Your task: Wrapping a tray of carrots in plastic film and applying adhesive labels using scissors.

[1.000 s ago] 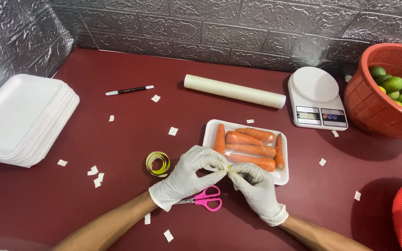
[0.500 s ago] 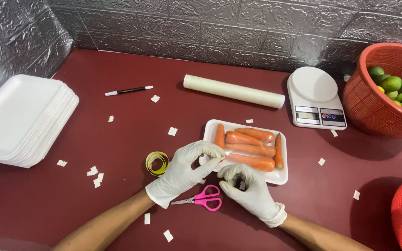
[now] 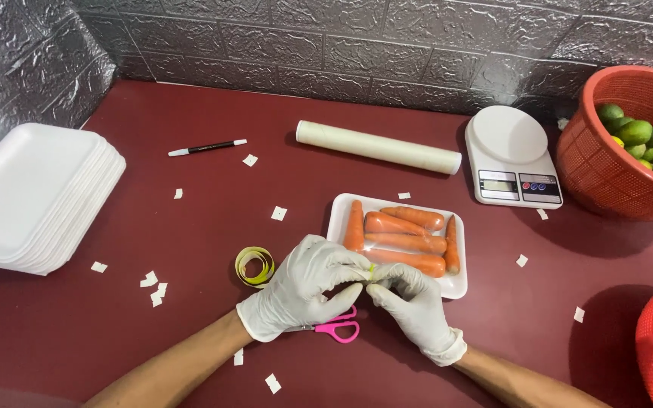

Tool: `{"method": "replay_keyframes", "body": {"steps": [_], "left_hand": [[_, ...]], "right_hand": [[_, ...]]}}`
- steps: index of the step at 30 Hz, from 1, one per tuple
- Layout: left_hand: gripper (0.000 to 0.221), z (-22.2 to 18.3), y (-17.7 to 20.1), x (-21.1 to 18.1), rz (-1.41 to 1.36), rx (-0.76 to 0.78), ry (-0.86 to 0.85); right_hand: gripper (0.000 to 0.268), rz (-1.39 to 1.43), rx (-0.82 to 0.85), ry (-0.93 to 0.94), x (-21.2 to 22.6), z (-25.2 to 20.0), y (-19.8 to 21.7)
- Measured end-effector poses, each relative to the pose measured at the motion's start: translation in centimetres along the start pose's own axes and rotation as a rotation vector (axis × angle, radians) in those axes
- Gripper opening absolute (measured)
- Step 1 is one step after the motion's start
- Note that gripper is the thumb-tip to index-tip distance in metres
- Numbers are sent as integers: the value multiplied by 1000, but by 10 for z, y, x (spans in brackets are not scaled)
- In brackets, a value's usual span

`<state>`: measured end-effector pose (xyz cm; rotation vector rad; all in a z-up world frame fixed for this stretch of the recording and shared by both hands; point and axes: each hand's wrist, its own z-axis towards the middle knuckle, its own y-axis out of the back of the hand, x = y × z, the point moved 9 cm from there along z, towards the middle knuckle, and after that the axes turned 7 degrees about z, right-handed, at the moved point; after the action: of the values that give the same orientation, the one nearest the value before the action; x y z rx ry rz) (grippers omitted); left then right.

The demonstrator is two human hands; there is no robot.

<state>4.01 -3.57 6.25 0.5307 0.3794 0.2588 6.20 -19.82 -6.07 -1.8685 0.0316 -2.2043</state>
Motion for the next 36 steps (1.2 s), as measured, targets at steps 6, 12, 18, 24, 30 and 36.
{"method": "replay_keyframes", "body": {"steps": [6, 12, 18, 24, 30, 36], "left_hand": [[15, -3, -1, -1, 36, 11, 3], [17, -1, 1, -1, 53, 22, 25], [20, -1, 3, 8, 91, -5, 85], [12, -11, -14, 21, 138, 98, 99], [23, -6, -7, 19, 79, 71, 87], [19, 0, 2, 22, 9, -40, 144]], "right_hand": [[3, -16, -63, -15, 3, -1, 1], [13, -56, -21, 35, 13, 0, -5], [13, -35, 19, 25, 14, -1, -9], [13, -79, 25, 14, 15, 0, -11], [14, -70, 46, 40, 22, 0, -13], [13, -94, -62, -61, -3, -3, 2]]}}
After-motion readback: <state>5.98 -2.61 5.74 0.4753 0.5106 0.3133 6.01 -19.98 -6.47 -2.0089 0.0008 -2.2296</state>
